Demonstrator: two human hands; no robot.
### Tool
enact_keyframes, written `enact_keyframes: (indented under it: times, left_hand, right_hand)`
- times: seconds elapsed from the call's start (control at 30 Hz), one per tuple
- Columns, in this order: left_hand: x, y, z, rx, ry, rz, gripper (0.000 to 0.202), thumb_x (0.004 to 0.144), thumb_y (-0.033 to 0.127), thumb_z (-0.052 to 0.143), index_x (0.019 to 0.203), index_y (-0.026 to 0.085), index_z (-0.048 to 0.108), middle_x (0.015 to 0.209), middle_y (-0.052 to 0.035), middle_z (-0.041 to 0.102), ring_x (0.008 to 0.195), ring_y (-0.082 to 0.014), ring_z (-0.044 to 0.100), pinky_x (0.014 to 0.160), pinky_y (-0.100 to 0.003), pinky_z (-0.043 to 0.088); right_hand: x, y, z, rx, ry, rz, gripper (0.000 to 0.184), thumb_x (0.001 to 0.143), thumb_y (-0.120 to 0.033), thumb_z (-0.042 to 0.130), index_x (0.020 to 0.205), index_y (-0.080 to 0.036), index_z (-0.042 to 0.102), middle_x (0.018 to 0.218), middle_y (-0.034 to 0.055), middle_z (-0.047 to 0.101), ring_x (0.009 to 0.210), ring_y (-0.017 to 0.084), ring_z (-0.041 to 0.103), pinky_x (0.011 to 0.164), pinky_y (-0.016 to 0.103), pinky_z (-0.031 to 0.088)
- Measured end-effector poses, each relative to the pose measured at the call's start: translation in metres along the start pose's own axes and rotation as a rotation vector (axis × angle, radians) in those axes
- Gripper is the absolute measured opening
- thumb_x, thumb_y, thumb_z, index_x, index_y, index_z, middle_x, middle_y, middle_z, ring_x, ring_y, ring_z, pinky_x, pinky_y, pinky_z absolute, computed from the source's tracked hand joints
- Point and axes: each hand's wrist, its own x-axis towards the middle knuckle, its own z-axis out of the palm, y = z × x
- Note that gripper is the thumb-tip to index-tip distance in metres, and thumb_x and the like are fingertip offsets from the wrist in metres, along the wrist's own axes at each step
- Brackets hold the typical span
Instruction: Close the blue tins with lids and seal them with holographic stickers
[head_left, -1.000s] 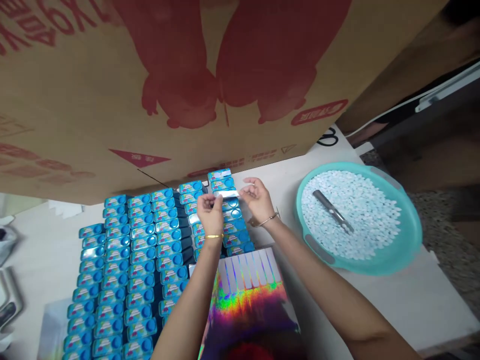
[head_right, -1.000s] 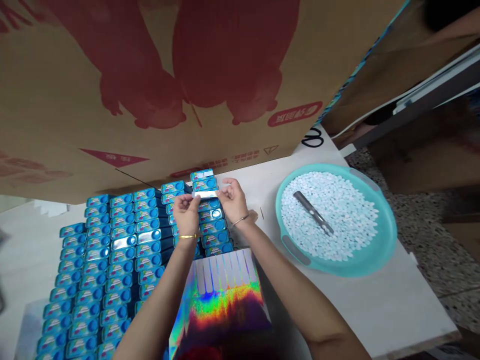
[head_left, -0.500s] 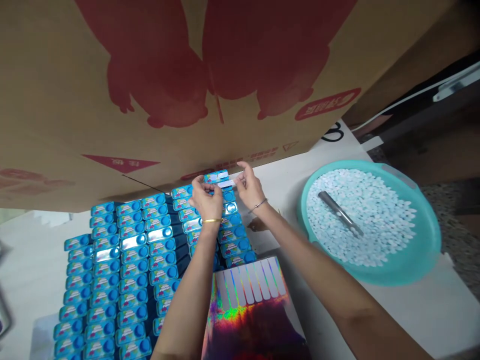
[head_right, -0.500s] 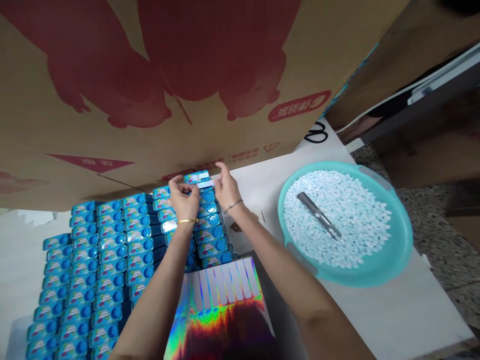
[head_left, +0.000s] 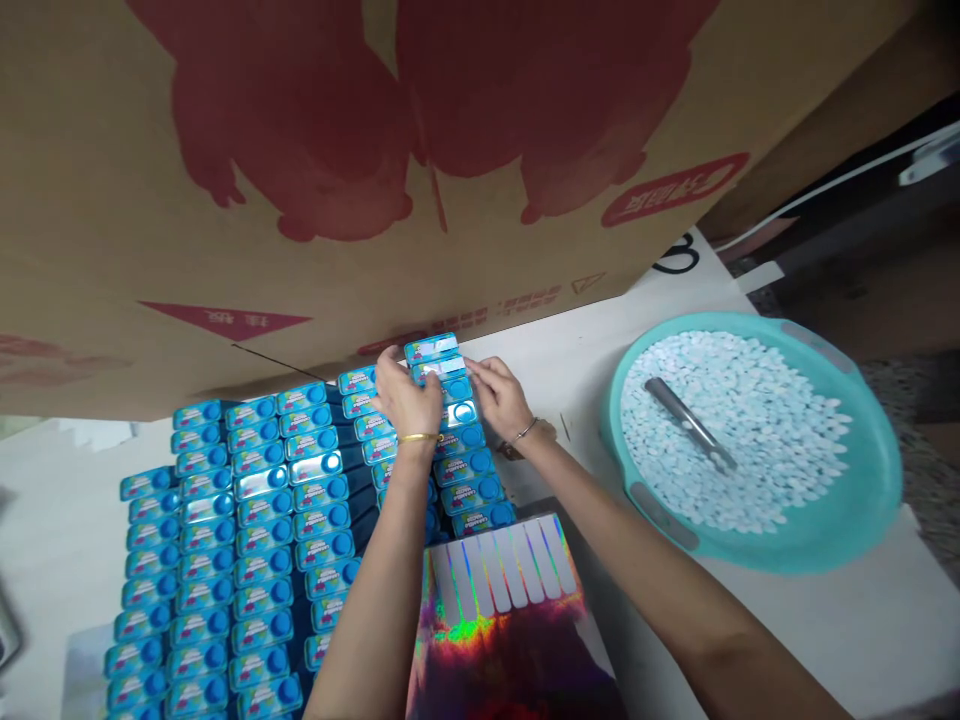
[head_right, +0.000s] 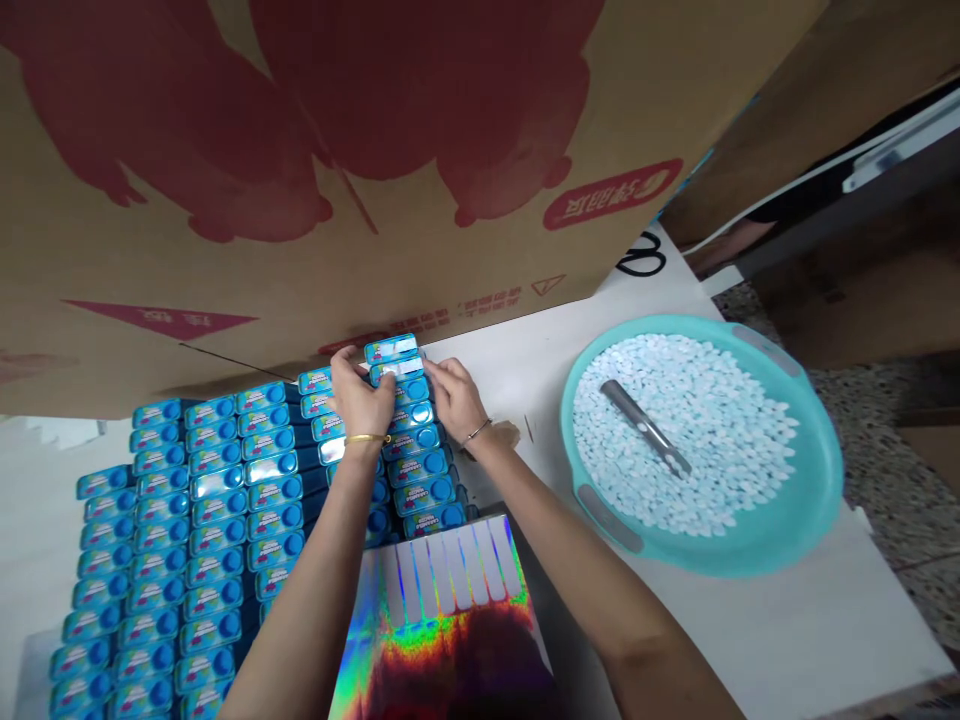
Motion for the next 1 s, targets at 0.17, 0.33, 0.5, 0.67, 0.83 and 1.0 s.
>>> enact_keyframes:
  times: [0.17, 0.33, 0.5, 0.67, 0.83, 1.0]
  left_hand:
    - [0.004, -0.006, 0.002, -0.050, -0.008, 0.040, 0.048, 0.071, 0.016, 0.064, 0.116, 0.020, 0.048, 0.104, -0.0079, 0.057, 0.099, -0.0256, 0.055, 0.093, -0.047, 0.038]
    - [-0.021, -0.041, -0.059, -0.094, -0.322, 0.474, 0.020, 0.090, 0.027, 0.048, 0.106, 0.020, 0.059, 0.104, -0.0072, 0.061, 0.097, -0.0199, 0.056, 0.089, -0.036, 0.042]
    - [-0.093, -0.091, -0.134, 0.162, -0.662, 0.620, 0.025, 0.086, 0.044, 0.058, 0.098, 0.022, 0.063, 0.102, -0.0069, 0.061, 0.095, -0.0216, 0.053, 0.083, -0.037, 0.038]
    - [-0.141, -0.115, -0.140, 0.263, -0.638, 0.588, 0.021, 0.091, 0.037, 0.052, 0.084, 0.019, 0.060, 0.102, -0.0073, 0.060, 0.093, -0.0213, 0.050, 0.077, -0.036, 0.033]
    - [-0.141, -0.104, -0.143, 0.197, -0.540, 0.608, 0.019, 0.095, 0.031, 0.046, 0.085, 0.018, 0.058, 0.095, -0.0055, 0.063, 0.091, -0.0190, 0.053, 0.081, -0.037, 0.033]
    - [-0.143, -0.100, -0.140, 0.323, -0.465, 0.851, 0.022, 0.094, 0.028, 0.048, 0.109, 0.024, 0.063, 0.105, -0.0062, 0.067, 0.094, -0.0212, 0.054, 0.078, -0.038, 0.033]
  right_hand:
    - [-0.013, 0.010, -0.014, -0.385, -0.278, -0.011, 0.047, 0.089, -0.008, 0.039, 0.131, -0.021, 0.058, 0.094, 0.0097, 0.056, 0.089, 0.024, 0.051, 0.079, 0.037, 0.045]
    - [-0.037, -0.023, -0.042, -0.468, -0.199, -0.014, 0.040, 0.094, -0.015, 0.039, 0.129, -0.015, 0.058, 0.103, 0.0138, 0.058, 0.095, 0.027, 0.051, 0.082, 0.040, 0.043]
    - [-0.095, -0.091, -0.040, -0.256, -0.260, -0.086, 0.027, 0.098, -0.027, 0.040, 0.112, -0.018, 0.062, 0.101, 0.0103, 0.061, 0.095, 0.024, 0.053, 0.083, 0.038, 0.041]
    - [-0.146, -0.125, -0.014, -0.331, -0.424, -0.089, 0.021, 0.096, -0.030, 0.048, 0.102, -0.017, 0.064, 0.098, 0.0099, 0.062, 0.093, 0.024, 0.050, 0.080, 0.037, 0.035]
    - [-0.152, -0.134, -0.010, -0.404, -0.519, -0.053, 0.022, 0.097, -0.026, 0.045, 0.089, -0.018, 0.063, 0.084, 0.0066, 0.060, 0.085, 0.022, 0.049, 0.075, 0.035, 0.030]
    - [-0.142, -0.134, -0.010, -0.417, -0.554, 0.012, 0.026, 0.097, -0.022, 0.043, 0.076, -0.018, 0.059, 0.078, 0.0044, 0.061, 0.081, 0.020, 0.050, 0.073, 0.033, 0.027]
